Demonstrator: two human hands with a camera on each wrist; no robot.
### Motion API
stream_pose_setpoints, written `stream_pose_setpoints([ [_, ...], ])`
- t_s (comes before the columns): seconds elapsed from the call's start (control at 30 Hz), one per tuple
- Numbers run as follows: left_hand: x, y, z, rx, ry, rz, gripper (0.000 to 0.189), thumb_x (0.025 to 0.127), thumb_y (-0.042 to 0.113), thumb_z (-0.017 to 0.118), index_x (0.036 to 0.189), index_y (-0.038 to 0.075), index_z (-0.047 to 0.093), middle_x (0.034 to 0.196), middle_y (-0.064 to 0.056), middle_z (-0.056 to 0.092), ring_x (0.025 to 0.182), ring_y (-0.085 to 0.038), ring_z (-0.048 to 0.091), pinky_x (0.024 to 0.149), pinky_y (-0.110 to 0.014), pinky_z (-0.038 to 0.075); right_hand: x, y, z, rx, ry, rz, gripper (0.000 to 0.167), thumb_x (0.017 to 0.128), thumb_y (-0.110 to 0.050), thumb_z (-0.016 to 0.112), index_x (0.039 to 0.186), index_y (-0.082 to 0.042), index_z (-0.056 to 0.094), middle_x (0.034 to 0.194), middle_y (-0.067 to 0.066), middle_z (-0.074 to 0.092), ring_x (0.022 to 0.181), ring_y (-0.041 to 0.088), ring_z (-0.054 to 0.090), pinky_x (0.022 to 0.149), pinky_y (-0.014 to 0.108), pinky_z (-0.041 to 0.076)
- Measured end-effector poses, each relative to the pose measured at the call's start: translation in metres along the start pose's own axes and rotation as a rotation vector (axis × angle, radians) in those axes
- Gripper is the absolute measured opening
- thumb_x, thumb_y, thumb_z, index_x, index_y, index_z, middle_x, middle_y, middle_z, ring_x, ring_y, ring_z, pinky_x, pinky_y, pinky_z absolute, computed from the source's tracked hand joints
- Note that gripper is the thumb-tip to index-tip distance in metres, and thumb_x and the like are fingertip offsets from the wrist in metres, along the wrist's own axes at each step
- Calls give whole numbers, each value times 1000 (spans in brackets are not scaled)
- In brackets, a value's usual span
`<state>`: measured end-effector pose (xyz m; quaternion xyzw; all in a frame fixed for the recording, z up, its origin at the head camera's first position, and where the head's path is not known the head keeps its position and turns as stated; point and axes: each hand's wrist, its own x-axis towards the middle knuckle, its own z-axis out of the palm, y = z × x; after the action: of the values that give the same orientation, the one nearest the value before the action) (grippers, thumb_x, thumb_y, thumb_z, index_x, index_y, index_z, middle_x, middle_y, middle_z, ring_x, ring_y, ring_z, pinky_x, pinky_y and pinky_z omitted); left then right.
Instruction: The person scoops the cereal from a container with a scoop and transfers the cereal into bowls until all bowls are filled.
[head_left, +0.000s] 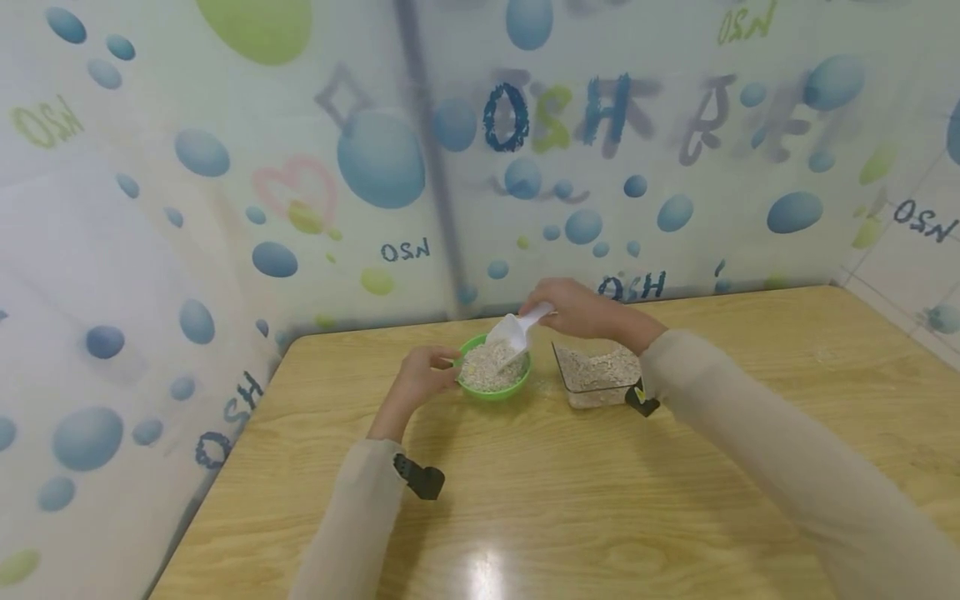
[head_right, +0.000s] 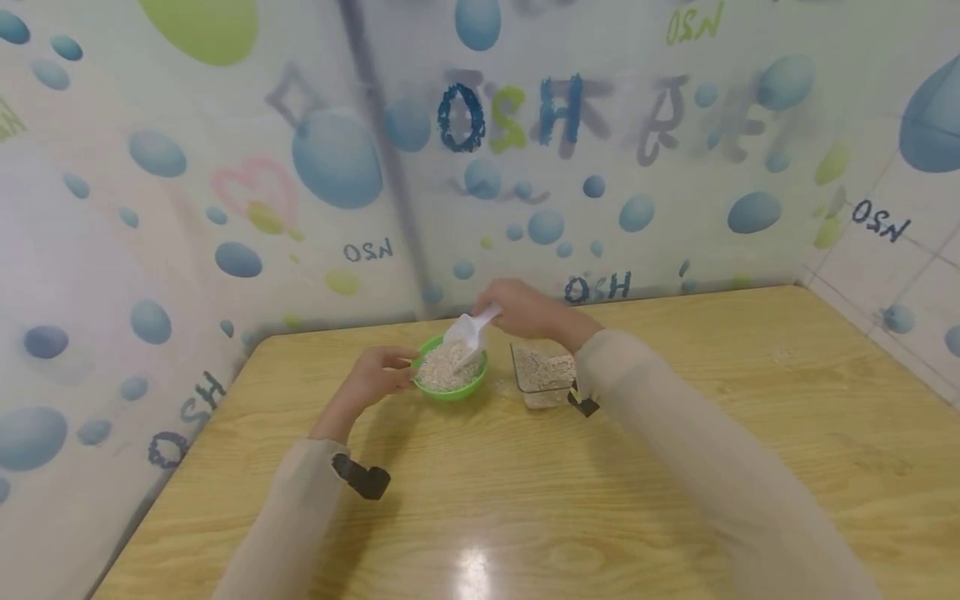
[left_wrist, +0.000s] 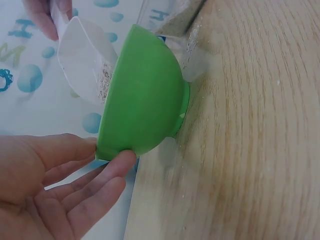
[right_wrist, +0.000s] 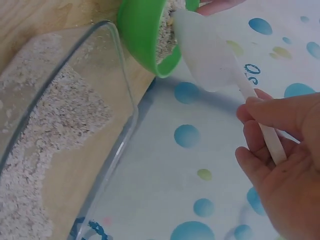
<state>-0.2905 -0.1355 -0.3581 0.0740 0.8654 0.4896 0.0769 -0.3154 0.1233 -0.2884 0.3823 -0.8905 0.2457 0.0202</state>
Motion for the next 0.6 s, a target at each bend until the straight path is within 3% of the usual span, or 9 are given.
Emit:
stream_pose_setpoints([
  [0.4, 2, 1, 2, 31, -1, 4, 32, 89, 1, 57, 120, -5, 56, 108, -25, 59, 83, -34, 65, 74, -39, 52, 0, -8, -18, -92, 27, -61, 23, 78, 13, 61, 98, 5, 68, 93, 14, 63, 90, 29, 57, 83, 40, 47],
  [0.6, 0, 0, 2, 31, -4, -3, 32, 89, 1, 57, 121, -5, 55, 110, -27, 57, 84, -34, 65, 74, -38, 52, -5, -11, -25, -111, 51, -53, 27, 77, 16, 61, 100, 3, 68, 96, 14, 62, 93, 29, 56, 84, 40, 47],
])
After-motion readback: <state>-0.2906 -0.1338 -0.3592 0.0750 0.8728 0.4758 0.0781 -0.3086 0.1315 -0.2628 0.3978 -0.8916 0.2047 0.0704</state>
